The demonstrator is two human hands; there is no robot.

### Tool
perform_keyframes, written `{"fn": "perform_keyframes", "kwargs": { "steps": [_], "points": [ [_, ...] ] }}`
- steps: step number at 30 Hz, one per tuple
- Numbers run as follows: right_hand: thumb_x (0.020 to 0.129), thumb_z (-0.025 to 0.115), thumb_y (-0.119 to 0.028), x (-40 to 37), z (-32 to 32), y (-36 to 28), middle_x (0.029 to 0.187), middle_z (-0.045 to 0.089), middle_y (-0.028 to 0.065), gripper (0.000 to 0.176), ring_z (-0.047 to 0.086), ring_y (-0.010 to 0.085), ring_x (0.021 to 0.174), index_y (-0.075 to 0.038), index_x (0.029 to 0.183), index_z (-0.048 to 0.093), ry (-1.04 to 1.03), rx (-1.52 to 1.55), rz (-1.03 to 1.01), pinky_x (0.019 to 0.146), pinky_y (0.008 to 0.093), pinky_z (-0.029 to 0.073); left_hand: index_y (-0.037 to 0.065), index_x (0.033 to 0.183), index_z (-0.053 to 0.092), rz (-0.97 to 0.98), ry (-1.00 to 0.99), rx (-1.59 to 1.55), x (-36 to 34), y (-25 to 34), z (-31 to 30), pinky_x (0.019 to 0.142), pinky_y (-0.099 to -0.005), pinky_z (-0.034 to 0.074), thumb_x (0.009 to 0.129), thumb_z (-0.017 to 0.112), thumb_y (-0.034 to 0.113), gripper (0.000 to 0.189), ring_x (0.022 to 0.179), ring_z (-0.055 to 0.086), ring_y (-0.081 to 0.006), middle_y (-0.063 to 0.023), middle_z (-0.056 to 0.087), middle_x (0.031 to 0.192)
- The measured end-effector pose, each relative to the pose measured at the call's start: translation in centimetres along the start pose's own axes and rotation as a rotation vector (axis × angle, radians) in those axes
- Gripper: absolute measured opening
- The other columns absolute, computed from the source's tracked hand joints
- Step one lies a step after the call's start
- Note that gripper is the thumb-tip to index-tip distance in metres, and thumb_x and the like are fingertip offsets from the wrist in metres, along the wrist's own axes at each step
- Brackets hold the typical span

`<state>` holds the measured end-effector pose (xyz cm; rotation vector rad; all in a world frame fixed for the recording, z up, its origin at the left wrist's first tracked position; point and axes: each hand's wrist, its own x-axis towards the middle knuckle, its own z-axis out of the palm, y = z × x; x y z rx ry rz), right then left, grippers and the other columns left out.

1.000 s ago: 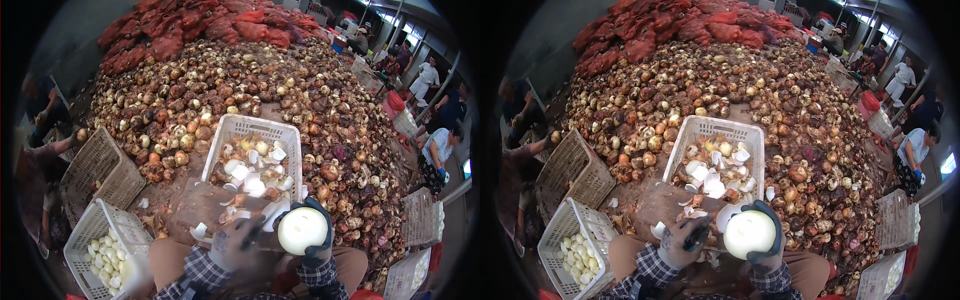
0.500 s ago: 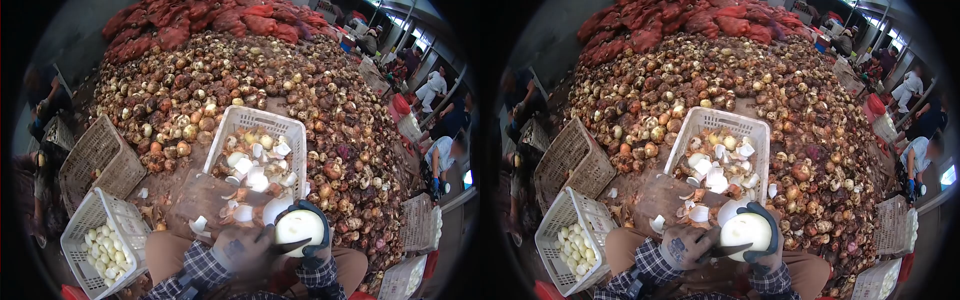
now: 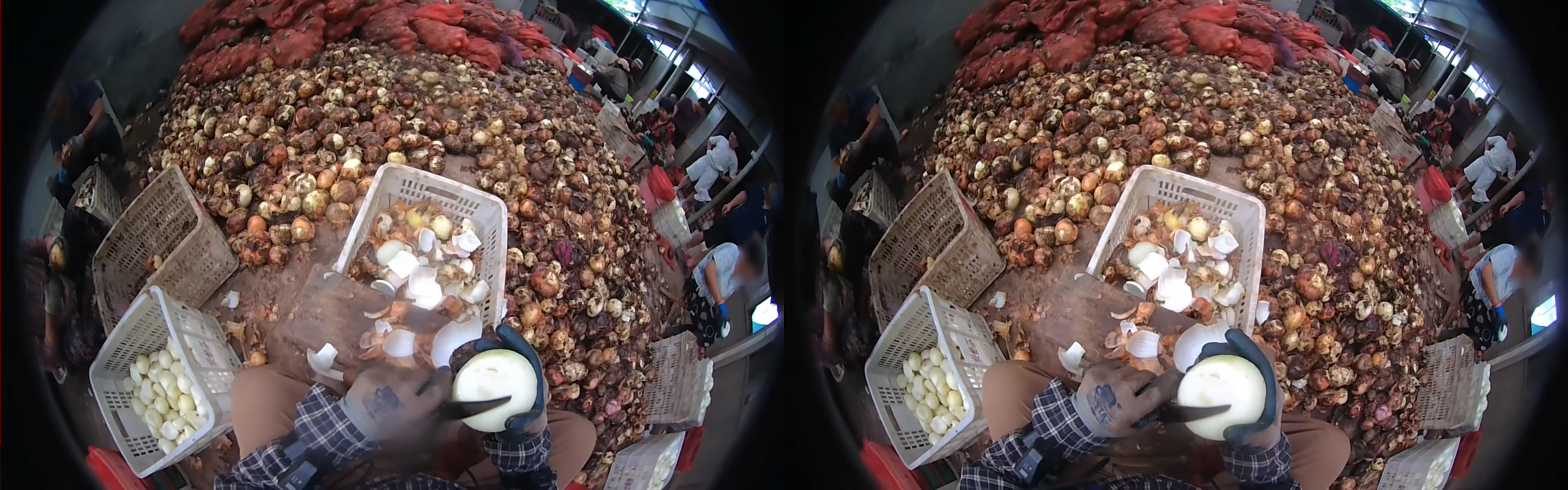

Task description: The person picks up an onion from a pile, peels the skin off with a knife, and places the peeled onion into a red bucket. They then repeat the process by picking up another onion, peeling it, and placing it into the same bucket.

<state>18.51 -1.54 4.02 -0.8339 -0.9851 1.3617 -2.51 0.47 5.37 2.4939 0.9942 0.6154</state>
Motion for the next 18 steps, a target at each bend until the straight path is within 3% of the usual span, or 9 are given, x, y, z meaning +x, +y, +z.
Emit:
{"fn": "perform_keyframes", "kwargs": {
  "steps": [2,9,18],
  "points": [
    [0.065,0.086,-0.038,-0.1,-0.2,0.2,0.124,0.054,0.0252,0.105,0.059,0.0392,0.109,0.007,0.14,0.029,0.041,0.119,0.043,0.094,0.0527,0.05,0.003,0.115,0.057,0.041,0.07,0.034,-0.4,-0.1,0.9,0.056,-0.038,0.053,0.083,0.057,0.047,0.055,0.066,0.065,-0.0263,-0.0106,0.062,0.081],
    [0.067,0.084,-0.034,-0.1,0.2,0.3,0.124,0.054,0.0256,0.099,0.058,0.0384,0.11,0.009,0.139,0.03,0.047,0.114,0.015,0.095,0.0527,0.05,0.005,0.114,0.057,0.073,0.089,0.013,-0.6,-0.5,1.8,0.054,-0.0354,0.052,0.085,0.056,0.044,0.049,0.063,0.064,-0.0231,-0.0071,0.06,0.08],
    [0.063,0.086,-0.032,0.0,-0.7,0.8,0.126,0.052,0.0266,0.102,0.057,0.0395,0.111,0.01,0.138,0.03,-0.015,0.064,-0.026,0.095,0.0522,0.049,0.002,0.117,0.054,0.014,0.018,0.042,-1.0,-0.3,2.0,0.06,-0.0385,0.053,0.085,0.056,0.042,0.052,0.07,0.064,-0.0267,-0.011,0.061,0.086]
  ]
}}
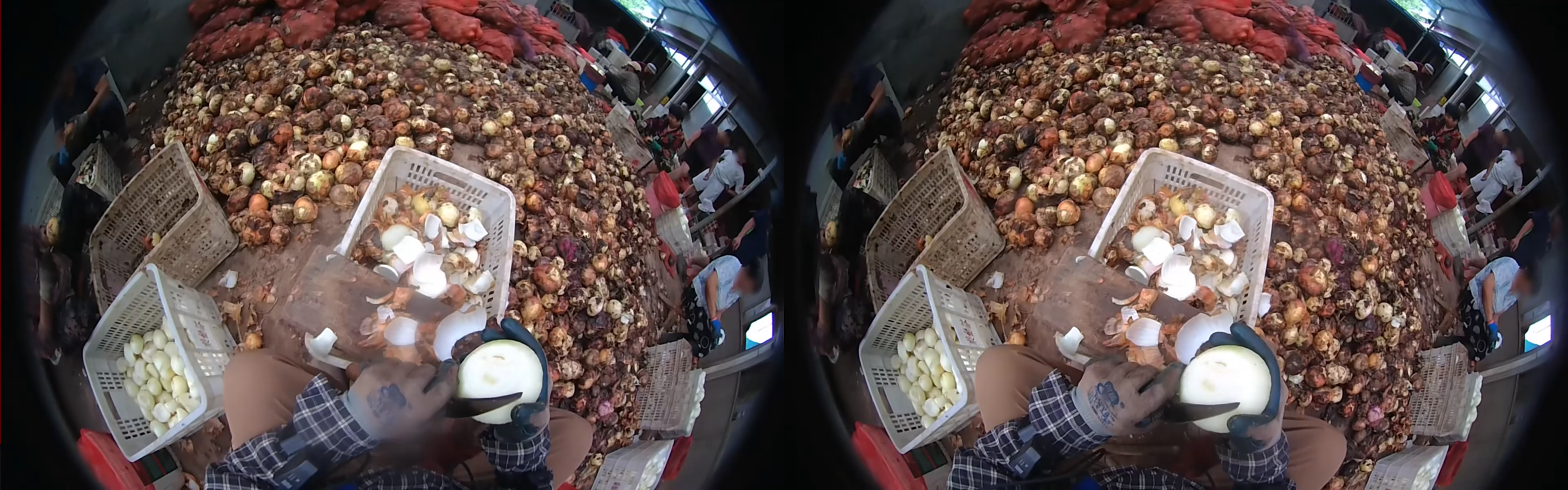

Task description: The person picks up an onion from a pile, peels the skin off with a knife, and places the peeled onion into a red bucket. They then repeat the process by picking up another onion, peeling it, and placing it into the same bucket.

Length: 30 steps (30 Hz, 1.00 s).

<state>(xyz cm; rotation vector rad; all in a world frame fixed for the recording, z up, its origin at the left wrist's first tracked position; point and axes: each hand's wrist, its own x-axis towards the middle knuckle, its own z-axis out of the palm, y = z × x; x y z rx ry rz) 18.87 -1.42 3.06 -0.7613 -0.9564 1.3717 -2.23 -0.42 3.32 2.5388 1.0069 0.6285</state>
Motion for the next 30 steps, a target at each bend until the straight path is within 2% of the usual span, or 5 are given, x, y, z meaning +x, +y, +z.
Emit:
{"fn": "perform_keyframes", "kwargs": {
  "steps": [3,6,21,24,30],
  "points": [
    [0.063,0.085,-0.033,-0.1,-0.2,-0.1,0.126,0.051,0.0269,0.102,0.058,0.0387,0.111,0.01,0.138,0.03,-0.02,-0.046,-0.014,0.095,0.0512,0.05,0.002,0.118,0.054,0.002,-0.052,-0.051,0.1,-0.2,0.2,0.06,-0.0384,0.053,0.085,0.056,0.043,0.053,0.069,0.064,-0.0273,-0.0112,0.061,0.085],
    [0.056,0.089,-0.043,-0.3,1.1,-0.4,0.122,0.056,0.0224,0.111,0.06,0.0315,0.107,0.009,0.137,0.034,0.102,-0.05,0.003,0.092,0.0438,0.052,0.001,0.119,0.054,0.006,0.001,-0.042,0.0,0.0,0.2,0.06,-0.0384,0.053,0.085,0.056,0.044,0.055,0.069,0.064,-0.0274,-0.0115,0.061,0.085],
    [0.052,0.088,-0.048,-0.3,2.3,-1.9,0.116,0.059,0.0168,0.103,0.062,0.0256,0.103,0.007,0.128,0.045,0.096,-0.518,-0.108,0.091,0.0394,0.05,-0.01,0.122,0.047,-0.078,-0.119,-0.106,0.4,0.3,1.2,0.065,-0.0411,0.051,0.086,0.056,0.042,0.064,0.074,0.063,-0.0319,-0.0188,0.06,0.087],
    [0.05,0.088,-0.049,-0.4,1.4,-1.7,0.116,0.059,0.0163,0.104,0.062,0.0258,0.103,0.007,0.127,0.046,0.054,-0.732,-0.175,0.091,0.0392,0.05,0.0,0.133,0.042,-0.156,-0.164,-0.085,0.7,0.6,1.1,0.065,-0.0392,0.055,0.076,0.067,0.032,0.07,0.08,0.068,-0.0291,-0.0179,0.065,0.101],
    [0.054,0.088,-0.041,-0.5,0.7,-0.8,0.117,0.06,0.0176,0.098,0.062,0.0265,0.105,0.008,0.128,0.046,0.067,-0.288,0.071,0.092,0.0399,0.05,-0.001,0.137,0.036,-0.218,-0.377,-0.071,2.1,0.6,0.0,0.072,-0.0411,0.054,0.076,0.067,0.031,0.076,0.086,0.067,-0.0298,-0.0191,0.064,0.104]
  ]
}}
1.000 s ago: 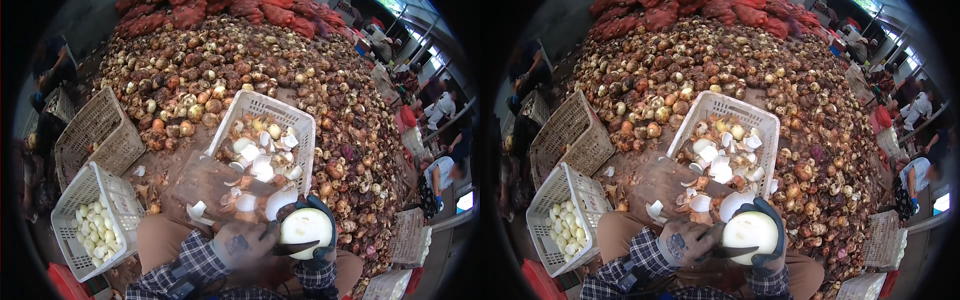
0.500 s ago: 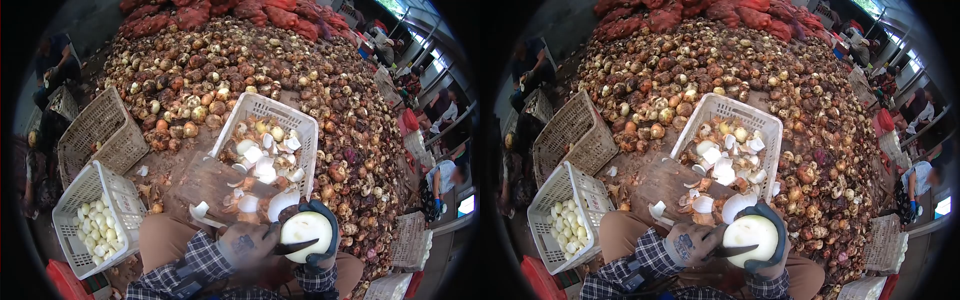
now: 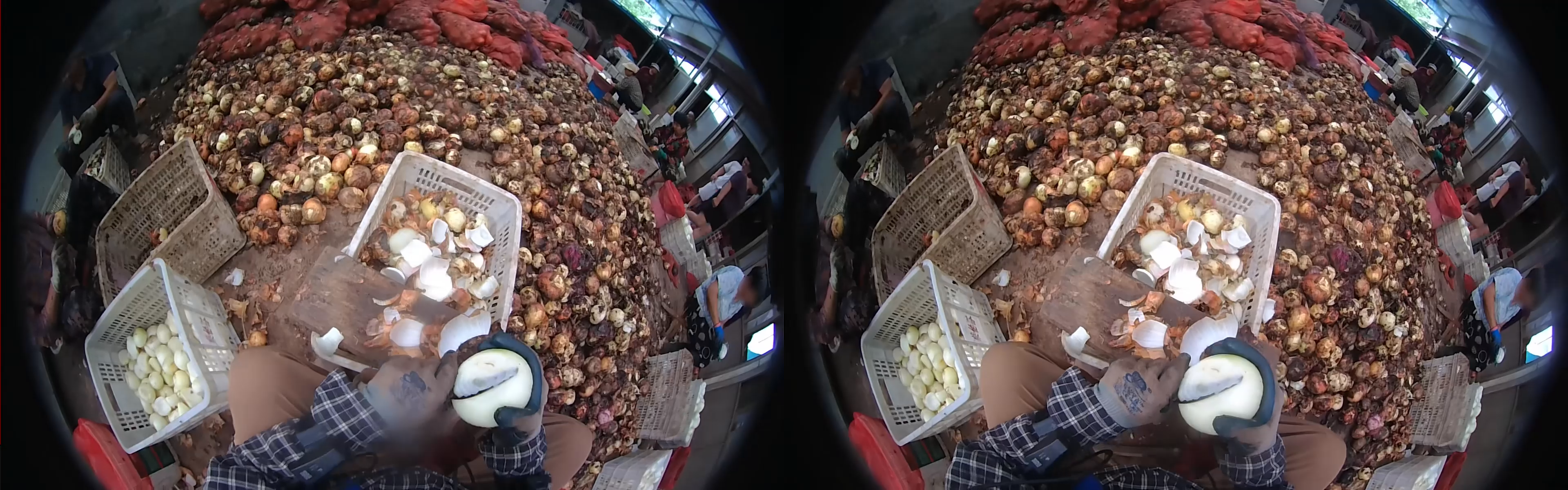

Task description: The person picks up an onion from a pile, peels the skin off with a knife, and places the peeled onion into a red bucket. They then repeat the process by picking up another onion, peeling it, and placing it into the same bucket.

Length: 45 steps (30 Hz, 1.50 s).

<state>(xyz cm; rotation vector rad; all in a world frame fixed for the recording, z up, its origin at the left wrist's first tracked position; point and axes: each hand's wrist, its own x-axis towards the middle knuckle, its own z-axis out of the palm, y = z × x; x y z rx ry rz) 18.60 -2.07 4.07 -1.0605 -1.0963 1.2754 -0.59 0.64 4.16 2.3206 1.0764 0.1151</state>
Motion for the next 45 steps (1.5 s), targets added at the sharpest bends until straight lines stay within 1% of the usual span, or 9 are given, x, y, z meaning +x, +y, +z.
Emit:
{"fn": "perform_keyframes", "kwargs": {
  "steps": [12,14,18,23,30,38,39,42,45],
  "points": [
    [0.054,0.088,-0.042,-0.6,0.0,-0.5,0.117,0.06,0.0166,0.094,0.063,0.0269,0.104,0.007,0.124,0.05,-0.005,-0.204,-0.004,0.091,0.0393,0.051,0.0,0.135,0.041,0.049,0.187,0.139,1.7,-2.1,4.0,0.069,-0.0376,0.054,0.083,0.055,0.024,0.059,0.084,0.067,-0.0271,-0.0164,0.064,0.102],
    [0.051,0.09,-0.04,-1.3,-0.5,1.1,0.118,0.059,0.0157,0.1,0.062,0.026,0.105,0.007,0.127,0.047,-0.039,0.377,0.275,0.093,0.0396,0.051,0.002,0.132,0.044,0.021,0.175,0.218,2.5,-2.1,3.2,0.067,-0.0372,0.054,0.085,0.052,0.023,0.052,0.081,0.067,-0.027,-0.0139,0.065,0.099],
    [0.05,0.09,-0.04,-2.0,0.1,0.5,0.121,0.058,0.0174,0.11,0.06,0.0268,0.11,0.008,0.134,0.039,-0.135,0.073,0.23,0.095,0.0403,0.05,0.003,0.127,0.049,-0.016,0.237,0.308,3.3,-2.8,3.0,0.065,-0.0364,0.053,0.088,0.048,0.024,0.044,0.077,0.067,-0.0262,-0.0104,0.067,0.093],
    [0.05,0.09,-0.04,-1.0,0.3,0.7,0.125,0.055,0.0195,0.115,0.058,0.028,0.112,0.008,0.139,0.034,-0.081,0.227,0.111,0.096,0.0417,0.049,0.008,0.119,0.055,-0.461,0.283,-0.244,3.7,-4.8,2.0,0.073,-0.0393,0.053,0.08,0.065,0.027,0.045,0.082,0.067,-0.0299,-0.0106,0.067,0.095],
    [0.047,0.087,-0.032,-0.1,-0.5,-2.3,0.124,0.055,0.0161,0.112,0.058,0.0254,0.109,0.007,0.138,0.035,-0.058,-0.465,-0.052,0.096,0.0394,0.045,0.011,0.124,0.051,0.152,0.206,-0.093,0.0,-1.5,0.6,0.067,-0.0379,0.054,0.076,0.069,0.029,0.055,0.076,0.065,-0.0289,-0.0092,0.065,0.092],
    [0.047,0.091,-0.047,-0.2,-1.2,-0.5,0.126,0.054,0.0185,0.125,0.059,0.0272,0.111,0.007,0.141,0.03,0.074,-0.189,-0.087,0.095,0.0407,0.05,0.007,0.103,0.065,-0.164,0.276,-0.948,0.7,-2.2,5.1,0.071,-0.0301,0.053,0.077,0.07,0.018,0.029,0.076,0.067,-0.0211,-0.0102,0.068,0.087],
    [0.047,0.091,-0.048,-0.2,-0.9,-0.4,0.126,0.054,0.0189,0.125,0.059,0.0272,0.111,0.007,0.141,0.029,0.084,-0.094,-0.071,0.095,0.0409,0.05,0.005,0.101,0.067,-0.284,0.124,-1.212,0.5,-2.0,3.3,0.077,-0.0333,0.053,0.078,0.068,0.017,0.025,0.084,0.067,-0.0233,-0.0121,0.068,0.09],
    [0.049,0.091,-0.047,-0.3,-1.3,0.1,0.129,0.052,0.0199,0.125,0.058,0.0281,0.111,0.006,0.142,0.028,0.096,0.03,-0.081,0.094,0.0419,0.051,0.005,0.106,0.065,-0.209,0.177,-0.729,0.3,-1.7,0.8,0.079,-0.0327,0.053,0.078,0.069,0.018,0.031,0.085,0.068,-0.024,-0.0127,0.067,0.09],
    [0.05,0.091,-0.048,-0.3,-1.1,0.2,0.13,0.052,0.0201,0.124,0.059,0.0285,0.111,0.005,0.142,0.027,0.127,0.082,-0.086,0.094,0.0423,0.051,0.005,0.108,0.063,-0.029,0.294,-0.725,-0.5,-1.5,1.6,0.073,-0.0343,0.054,0.078,0.07,0.019,0.034,0.083,0.068,-0.0258,-0.0133,0.067,0.086]
  ]
}}
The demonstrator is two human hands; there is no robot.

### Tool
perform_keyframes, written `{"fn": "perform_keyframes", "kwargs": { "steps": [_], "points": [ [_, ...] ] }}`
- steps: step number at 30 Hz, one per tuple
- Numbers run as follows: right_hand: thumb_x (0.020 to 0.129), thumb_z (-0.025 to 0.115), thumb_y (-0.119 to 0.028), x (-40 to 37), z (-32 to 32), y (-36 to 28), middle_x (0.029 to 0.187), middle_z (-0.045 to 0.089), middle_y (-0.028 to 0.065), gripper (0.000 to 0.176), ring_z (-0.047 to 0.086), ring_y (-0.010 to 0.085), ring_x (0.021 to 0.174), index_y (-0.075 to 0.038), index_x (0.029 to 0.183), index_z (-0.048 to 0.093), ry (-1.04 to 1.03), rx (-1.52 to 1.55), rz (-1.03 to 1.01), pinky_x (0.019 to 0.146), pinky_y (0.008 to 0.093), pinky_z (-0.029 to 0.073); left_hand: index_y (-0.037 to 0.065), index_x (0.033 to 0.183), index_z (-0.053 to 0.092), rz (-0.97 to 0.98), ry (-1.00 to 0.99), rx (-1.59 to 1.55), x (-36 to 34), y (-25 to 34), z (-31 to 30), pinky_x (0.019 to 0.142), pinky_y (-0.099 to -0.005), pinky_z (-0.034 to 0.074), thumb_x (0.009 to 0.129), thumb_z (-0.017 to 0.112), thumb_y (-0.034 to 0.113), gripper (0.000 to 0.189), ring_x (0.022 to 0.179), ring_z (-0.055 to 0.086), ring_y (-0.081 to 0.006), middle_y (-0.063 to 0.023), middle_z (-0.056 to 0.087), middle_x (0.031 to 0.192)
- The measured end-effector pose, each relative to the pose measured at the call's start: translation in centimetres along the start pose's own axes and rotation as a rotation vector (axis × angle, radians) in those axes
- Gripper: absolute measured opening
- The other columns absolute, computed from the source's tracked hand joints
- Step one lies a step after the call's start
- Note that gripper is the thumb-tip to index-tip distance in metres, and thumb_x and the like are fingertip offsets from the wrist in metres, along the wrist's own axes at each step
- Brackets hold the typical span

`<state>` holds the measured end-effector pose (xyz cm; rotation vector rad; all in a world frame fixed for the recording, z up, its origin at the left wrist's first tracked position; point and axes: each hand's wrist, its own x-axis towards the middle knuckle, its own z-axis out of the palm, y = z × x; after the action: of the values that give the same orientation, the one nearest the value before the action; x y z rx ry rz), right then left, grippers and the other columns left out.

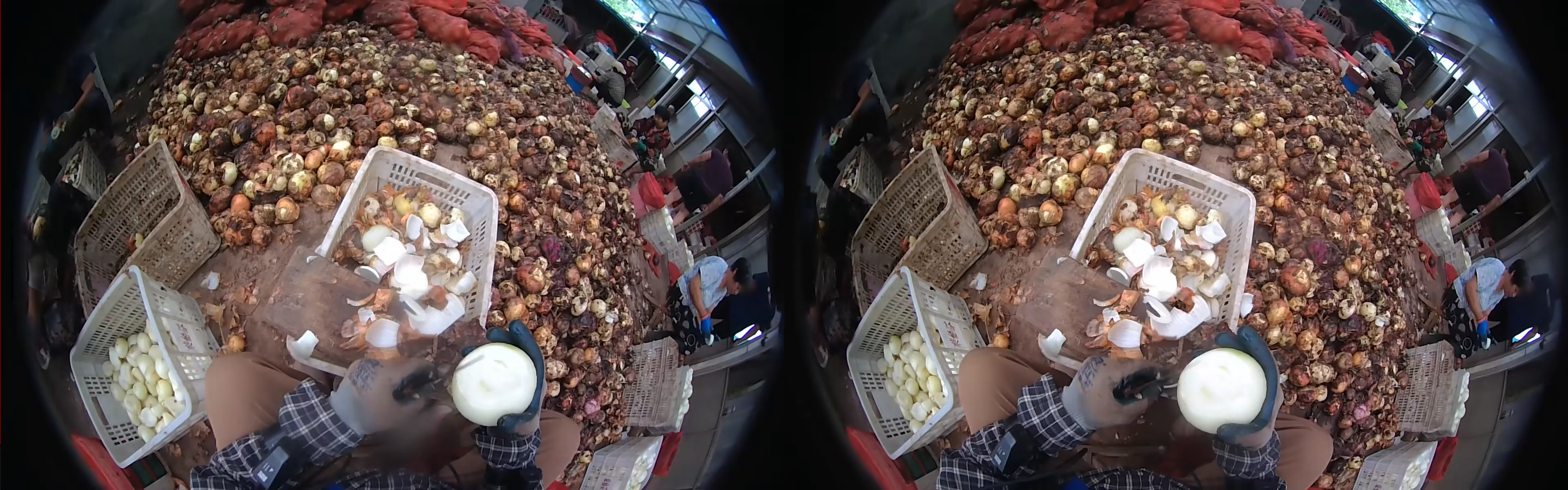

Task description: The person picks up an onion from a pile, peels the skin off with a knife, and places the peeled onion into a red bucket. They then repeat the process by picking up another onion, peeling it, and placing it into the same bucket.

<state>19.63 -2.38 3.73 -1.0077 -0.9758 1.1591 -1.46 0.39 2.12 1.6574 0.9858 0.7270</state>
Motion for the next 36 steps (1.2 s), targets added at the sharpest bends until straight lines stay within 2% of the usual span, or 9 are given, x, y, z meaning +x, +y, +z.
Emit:
{"fn": "perform_keyframes", "kwargs": {
  "steps": [2,5,9,12,20,24,25,28,36],
  "points": [
    [0.052,0.09,-0.049,0.0,-0.1,-0.1,0.13,0.052,0.0201,0.123,0.059,0.0284,0.111,0.005,0.142,0.027,-0.011,-0.012,-0.029,0.094,0.0424,0.051,0.005,0.11,0.063,0.092,-0.085,0.107,0.2,0.0,-0.2,0.064,-0.0295,0.054,0.077,0.07,0.012,0.035,0.073,0.067,-0.0185,-0.0079,0.068,0.082],
    [0.06,0.086,-0.047,0.0,-0.2,-0.9,0.128,0.053,0.0201,0.113,0.06,0.0357,0.108,0.005,0.142,0.028,0.041,0.128,-0.038,0.088,0.047,0.054,0.001,0.104,0.063,-0.378,0.124,-0.305,1.0,-2.4,0.7,0.068,-0.0304,0.054,0.08,0.069,0.018,0.029,0.077,0.067,-0.0183,-0.0115,0.068,0.086],
    [0.063,0.083,-0.041,0.0,-2.4,-4.3,0.132,0.05,0.024,0.107,0.055,0.0305,0.116,0.008,0.141,0.028,0.008,0.172,-0.231,0.098,0.0436,0.047,-0.002,0.101,0.061,-0.112,0.332,-0.276,2.1,-6.8,0.8,0.047,-0.0232,0.05,0.085,0.062,0.007,0.019,0.055,0.062,-0.0137,-0.0092,0.065,0.074],
    [0.054,0.077,-0.018,-3.3,-6.0,-9.0,0.132,0.053,0.018,0.098,0.053,0.025,0.119,0.003,0.141,0.037,0.179,0.18,-0.232,0.103,0.0365,0.039,-0.001,0.1,0.06,-0.317,0.233,-0.389,3.2,-6.7,1.7,0.037,-0.0273,0.045,0.086,0.062,0.011,0.019,0.044,0.056,-0.0157,-0.0097,0.062,0.065],
    [0.073,0.065,-0.013,-27.6,-22.8,-9.6,0.106,0.062,0.0155,0.055,0.064,0.0291,0.094,0.002,0.124,0.052,1.393,-0.144,-0.601,0.084,0.0415,0.053,0.003,0.092,0.056,-0.307,0.27,-0.219,3.9,-9.1,2.5,0.029,-0.028,0.036,0.085,0.065,0.015,0.016,0.034,0.047,-0.0157,-0.0073,0.055,0.055],
    [0.072,0.076,-0.012,-39.6,-27.4,-8.5,0.094,0.063,0.0124,0.041,0.064,0.0277,0.078,0.0,0.108,0.06,1.898,-0.282,-0.433,0.068,0.0412,0.057,0.003,0.088,0.056,-0.328,0.269,-0.23,4.1,-8.9,3.2,0.028,-0.0286,0.037,0.085,0.063,0.013,0.013,0.035,0.048,-0.0159,-0.0061,0.053,0.055],
    [0.069,0.08,-0.019,-41.6,-27.2,-8.8,0.091,0.063,0.0095,0.044,0.063,0.023,0.076,-0.003,0.105,0.062,1.974,-0.227,-0.085,0.061,0.0362,0.054,0.003,0.087,0.056,-0.345,0.271,-0.243,4.1,-9.1,3.4,0.028,-0.0285,0.037,0.085,0.063,0.012,0.011,0.035,0.047,-0.0159,-0.0058,0.053,0.055],
    [0.073,0.078,-0.031,-46.8,-29.2,-8.0,0.08,0.062,0.0076,0.037,0.057,0.0173,0.063,-0.003,0.093,0.065,2.073,-0.31,0.435,0.05,0.0304,0.046,0.003,0.084,0.056,-0.276,0.218,-0.328,5.3,-13.1,2.3,0.029,-0.028,0.036,0.084,0.061,0.01,0.008,0.035,0.047,-0.0155,-0.0044,0.052,0.055],
    [0.087,0.061,-0.018,-35.2,-28.8,-11.0,0.093,0.065,0.0051,0.022,0.062,0.0149,0.083,-0.003,0.104,0.065,1.541,-0.328,-0.245,0.071,0.0289,0.054,0.001,0.096,0.06,-0.21,0.252,-0.223,6.5,-14.7,2.8,0.041,-0.0255,0.041,0.082,0.063,0.002,0.014,0.049,0.054,-0.0123,-0.0042,0.059,0.065]
  ]
}}
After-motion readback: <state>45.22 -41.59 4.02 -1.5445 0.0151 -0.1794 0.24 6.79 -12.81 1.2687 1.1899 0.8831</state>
